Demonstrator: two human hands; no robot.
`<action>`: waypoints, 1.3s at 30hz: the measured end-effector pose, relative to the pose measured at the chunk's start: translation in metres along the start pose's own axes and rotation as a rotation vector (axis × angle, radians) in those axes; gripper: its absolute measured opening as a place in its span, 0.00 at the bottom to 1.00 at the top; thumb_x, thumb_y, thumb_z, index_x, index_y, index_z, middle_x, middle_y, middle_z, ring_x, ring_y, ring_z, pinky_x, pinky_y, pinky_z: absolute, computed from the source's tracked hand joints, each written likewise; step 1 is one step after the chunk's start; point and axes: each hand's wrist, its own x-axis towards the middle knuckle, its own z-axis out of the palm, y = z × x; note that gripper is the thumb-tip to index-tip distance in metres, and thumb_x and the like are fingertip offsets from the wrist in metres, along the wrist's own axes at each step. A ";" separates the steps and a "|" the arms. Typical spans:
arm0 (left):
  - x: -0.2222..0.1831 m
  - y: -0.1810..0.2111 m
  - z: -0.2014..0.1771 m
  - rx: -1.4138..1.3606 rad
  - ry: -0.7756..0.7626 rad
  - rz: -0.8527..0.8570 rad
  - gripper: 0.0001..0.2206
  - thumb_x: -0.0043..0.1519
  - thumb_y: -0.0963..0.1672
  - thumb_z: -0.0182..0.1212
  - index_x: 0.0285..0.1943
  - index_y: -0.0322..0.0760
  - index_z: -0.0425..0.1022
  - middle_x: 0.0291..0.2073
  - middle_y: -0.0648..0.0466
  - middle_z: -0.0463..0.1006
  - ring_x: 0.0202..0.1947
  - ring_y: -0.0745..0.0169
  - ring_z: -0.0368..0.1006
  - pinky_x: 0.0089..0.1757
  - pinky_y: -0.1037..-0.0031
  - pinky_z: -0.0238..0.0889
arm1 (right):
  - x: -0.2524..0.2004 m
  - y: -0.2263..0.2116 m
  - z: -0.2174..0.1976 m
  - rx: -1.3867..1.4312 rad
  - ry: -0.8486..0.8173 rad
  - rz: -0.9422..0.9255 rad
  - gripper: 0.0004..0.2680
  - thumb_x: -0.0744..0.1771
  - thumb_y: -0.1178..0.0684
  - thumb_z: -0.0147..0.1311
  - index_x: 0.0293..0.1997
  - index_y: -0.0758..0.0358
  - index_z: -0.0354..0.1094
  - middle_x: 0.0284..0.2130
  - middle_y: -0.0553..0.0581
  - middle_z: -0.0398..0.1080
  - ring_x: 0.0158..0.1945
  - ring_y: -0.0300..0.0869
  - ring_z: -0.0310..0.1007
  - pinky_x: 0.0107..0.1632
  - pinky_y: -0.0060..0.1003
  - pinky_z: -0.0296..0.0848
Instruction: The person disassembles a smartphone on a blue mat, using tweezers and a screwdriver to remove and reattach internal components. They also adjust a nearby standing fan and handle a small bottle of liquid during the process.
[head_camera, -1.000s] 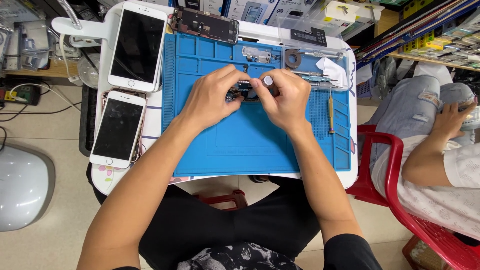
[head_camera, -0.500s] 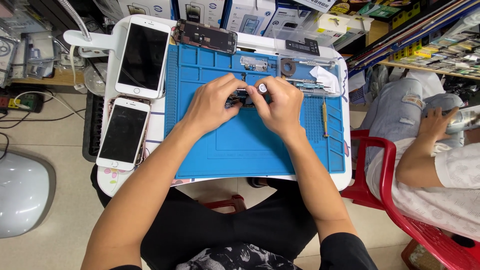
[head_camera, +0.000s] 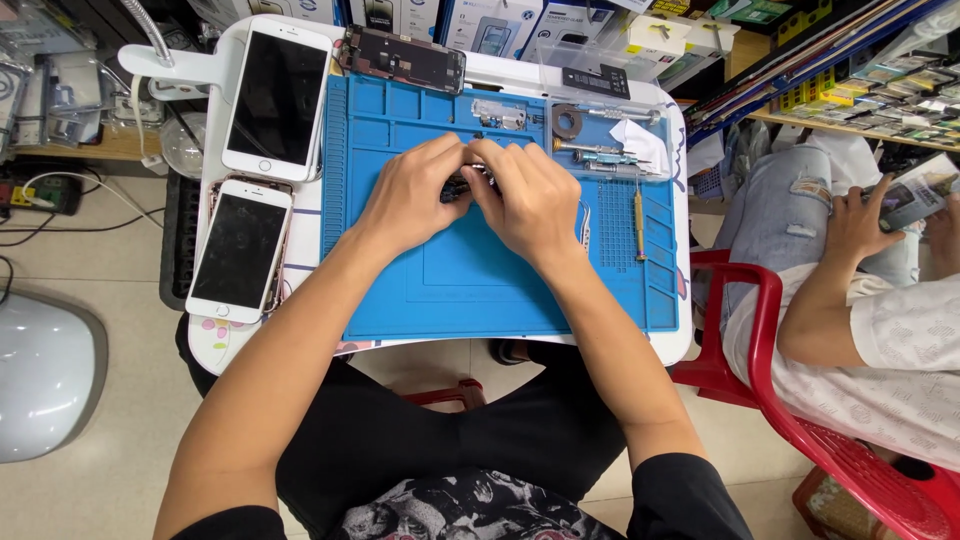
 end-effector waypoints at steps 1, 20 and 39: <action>-0.001 0.000 0.000 0.000 -0.002 -0.003 0.12 0.58 0.39 0.72 0.47 0.41 0.77 0.32 0.56 0.71 0.35 0.49 0.77 0.36 0.61 0.72 | 0.001 -0.003 -0.001 0.003 -0.002 0.002 0.06 0.69 0.50 0.59 0.51 0.50 0.73 0.22 0.44 0.63 0.25 0.37 0.64 0.30 0.27 0.70; 0.005 0.012 -0.008 -0.027 -0.009 0.013 0.16 0.54 0.38 0.75 0.50 0.37 0.77 0.37 0.51 0.76 0.39 0.41 0.79 0.38 0.56 0.73 | -0.004 0.003 -0.008 0.224 -0.022 0.127 0.10 0.73 0.53 0.53 0.62 0.57 0.72 0.25 0.49 0.61 0.29 0.41 0.61 0.30 0.33 0.69; 0.005 0.022 -0.012 -0.065 -0.010 -0.014 0.10 0.56 0.39 0.72 0.42 0.39 0.74 0.34 0.54 0.73 0.37 0.44 0.78 0.37 0.58 0.73 | -0.011 0.006 -0.013 0.173 -0.031 0.090 0.10 0.72 0.54 0.54 0.60 0.58 0.75 0.26 0.48 0.61 0.28 0.41 0.59 0.28 0.35 0.68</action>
